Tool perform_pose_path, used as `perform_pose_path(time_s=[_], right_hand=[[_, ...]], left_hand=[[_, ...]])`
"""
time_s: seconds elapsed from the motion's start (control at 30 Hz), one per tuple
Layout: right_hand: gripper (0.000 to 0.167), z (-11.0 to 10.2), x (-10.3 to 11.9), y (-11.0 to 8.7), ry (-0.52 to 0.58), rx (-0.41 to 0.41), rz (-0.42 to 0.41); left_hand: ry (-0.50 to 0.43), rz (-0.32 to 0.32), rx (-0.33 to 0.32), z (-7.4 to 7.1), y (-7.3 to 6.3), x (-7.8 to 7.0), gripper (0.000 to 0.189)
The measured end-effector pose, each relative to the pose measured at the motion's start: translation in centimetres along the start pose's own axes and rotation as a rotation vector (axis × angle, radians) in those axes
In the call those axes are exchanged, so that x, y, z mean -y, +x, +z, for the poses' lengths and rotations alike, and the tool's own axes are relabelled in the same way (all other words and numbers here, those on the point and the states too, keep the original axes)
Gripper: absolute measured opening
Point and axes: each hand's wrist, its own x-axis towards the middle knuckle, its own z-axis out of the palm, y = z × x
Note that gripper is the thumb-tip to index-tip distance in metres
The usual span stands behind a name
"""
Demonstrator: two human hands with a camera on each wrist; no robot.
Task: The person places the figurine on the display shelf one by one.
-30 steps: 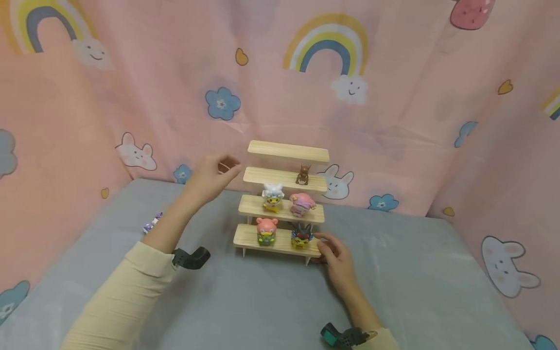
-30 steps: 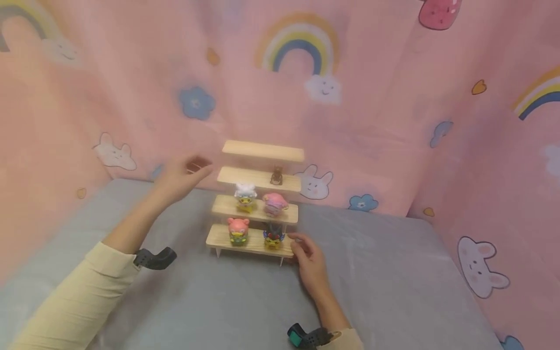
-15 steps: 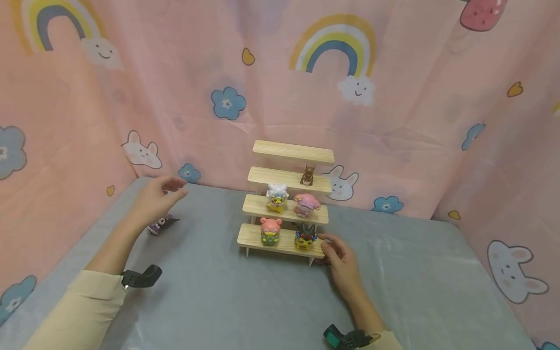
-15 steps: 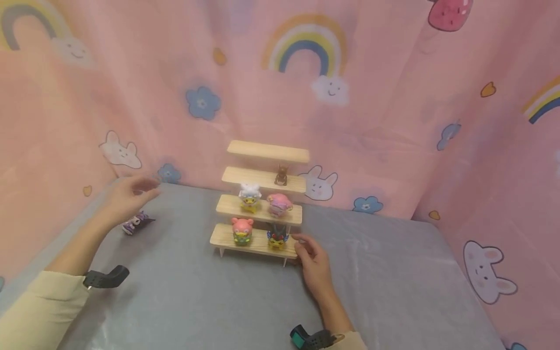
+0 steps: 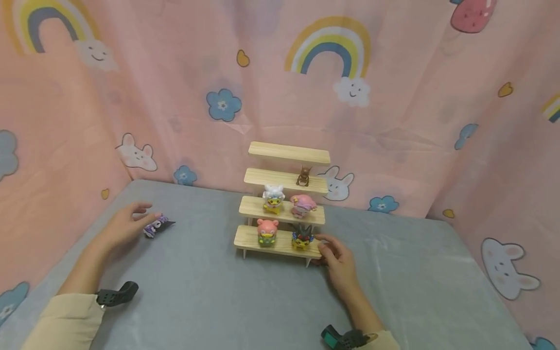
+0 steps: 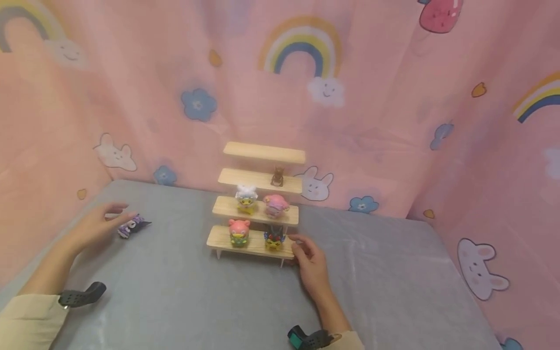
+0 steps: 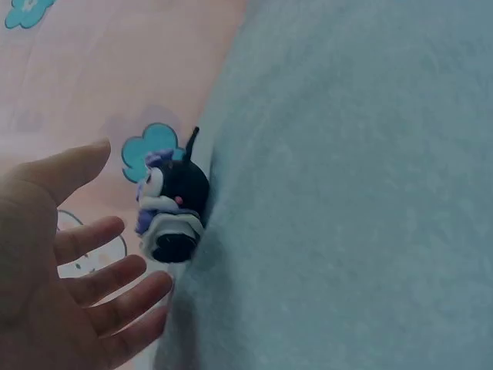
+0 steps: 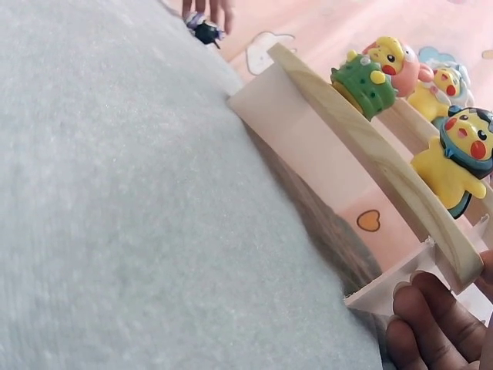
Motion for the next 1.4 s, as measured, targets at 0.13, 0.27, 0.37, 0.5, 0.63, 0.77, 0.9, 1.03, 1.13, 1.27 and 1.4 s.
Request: perform_pose_path(time_s=[0.13, 0.27, 0.37, 0.5, 0.63, 0.77, 0.9, 1.03, 1.13, 1.27, 1.4], right_hand=[[0.024, 0.1, 0.0, 0.0, 0.007, 0.004, -0.008], [0.024, 0.2, -0.1, -0.1, 0.006, 0.000, -0.012], [0.024, 0.1, -0.2, -0.1, 0.002, -0.003, -0.018], [0.023, 0.2, -0.3, 0.0, -0.007, -0.005, -0.018], [0.023, 0.2, -0.3, 0.0, -0.010, -0.008, -0.008], [0.024, 0.1, -0.2, -0.1, -0.012, -0.006, -0.006], [0.024, 0.1, 0.0, -0.1, -0.023, -0.004, -0.002], [0.025, 0.1, 0.1, -0.1, -0.029, -0.006, 0.004], [0.025, 0.1, 0.1, -0.1, -0.028, -0.006, 0.011], [0.024, 0.1, 0.1, -0.1, -0.033, -0.007, 0.009], [0.024, 0.1, 0.1, -0.2, -0.035, -0.003, 0.004]], left_hand=[[0.001, -0.005, -0.004, 0.2, -0.1, 0.8, 0.073], [0.016, 0.009, -0.003, 0.5, -0.1, 1.1, 0.068], [0.031, 0.032, -0.002, 0.7, 0.1, 1.2, 0.064], [0.044, 0.043, 0.005, 1.1, 0.4, 1.3, 0.064], [0.057, 0.049, 0.022, 1.4, 0.5, 1.1, 0.069], [0.068, 0.050, 0.044, 1.6, 0.3, 0.5, 0.076], [0.092, 0.061, 0.040, 1.7, 0.3, 0.1, 0.073], [0.091, 0.061, 0.012, 1.8, 0.3, 0.0, 0.068], [0.066, 0.061, -0.019, 1.9, 0.3, 0.1, 0.060], [0.039, 0.068, -0.065, 1.8, 0.4, -0.1, 0.054], [-0.008, 0.054, -0.103, 1.5, 0.6, -0.9, 0.054]])
